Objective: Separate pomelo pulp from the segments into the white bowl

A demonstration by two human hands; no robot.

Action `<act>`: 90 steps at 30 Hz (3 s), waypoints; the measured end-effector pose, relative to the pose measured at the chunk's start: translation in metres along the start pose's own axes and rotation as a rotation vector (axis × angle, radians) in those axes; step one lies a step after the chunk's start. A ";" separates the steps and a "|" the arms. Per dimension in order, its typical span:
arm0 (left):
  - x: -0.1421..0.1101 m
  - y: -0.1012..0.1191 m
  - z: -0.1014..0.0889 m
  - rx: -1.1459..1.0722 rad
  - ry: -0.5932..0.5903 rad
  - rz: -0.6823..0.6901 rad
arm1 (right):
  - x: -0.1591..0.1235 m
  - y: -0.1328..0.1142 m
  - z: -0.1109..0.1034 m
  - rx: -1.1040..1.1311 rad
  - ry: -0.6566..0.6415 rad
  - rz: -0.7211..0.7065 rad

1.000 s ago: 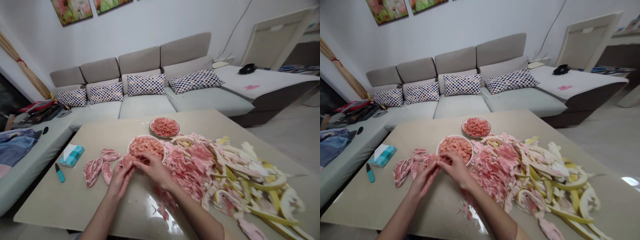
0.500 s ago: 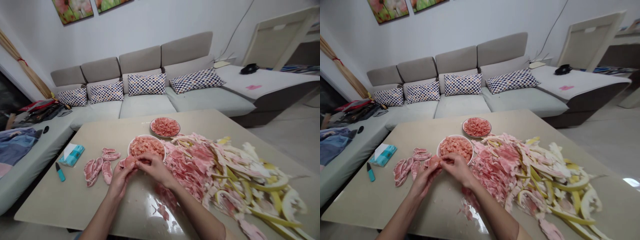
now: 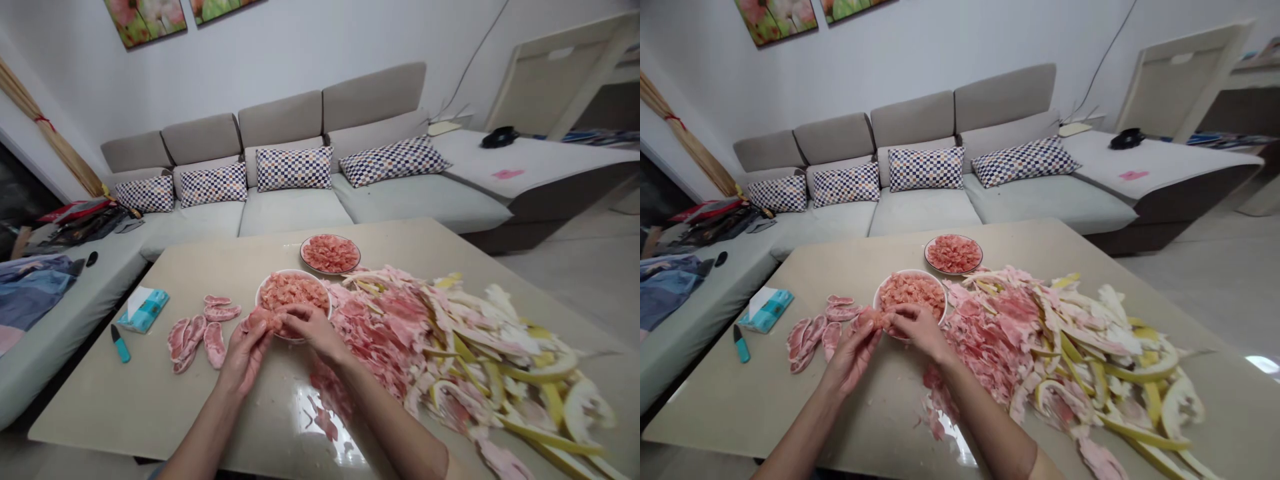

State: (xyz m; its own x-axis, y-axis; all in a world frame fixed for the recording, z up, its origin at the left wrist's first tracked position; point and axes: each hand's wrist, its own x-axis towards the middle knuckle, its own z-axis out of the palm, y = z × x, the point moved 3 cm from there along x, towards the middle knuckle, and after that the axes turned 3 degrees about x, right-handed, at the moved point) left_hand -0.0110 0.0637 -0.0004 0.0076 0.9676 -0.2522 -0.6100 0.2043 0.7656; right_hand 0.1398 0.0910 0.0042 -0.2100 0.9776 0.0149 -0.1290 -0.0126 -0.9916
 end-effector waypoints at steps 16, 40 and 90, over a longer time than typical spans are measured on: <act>-0.001 0.007 -0.001 -0.045 0.009 0.013 | -0.002 -0.001 -0.010 0.135 -0.065 0.044; 0.045 0.015 0.046 0.486 -0.216 0.057 | 0.014 -0.030 -0.044 0.019 -0.055 -0.032; 0.040 0.022 0.047 0.671 -0.201 0.137 | -0.004 -0.038 -0.032 -0.264 0.073 -0.184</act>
State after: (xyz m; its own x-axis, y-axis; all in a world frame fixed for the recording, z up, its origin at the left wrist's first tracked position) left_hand 0.0130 0.1142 0.0342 0.1512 0.9865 -0.0635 0.0028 0.0638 0.9980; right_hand 0.1763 0.0946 0.0380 -0.1351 0.9710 0.1975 0.0997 0.2116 -0.9723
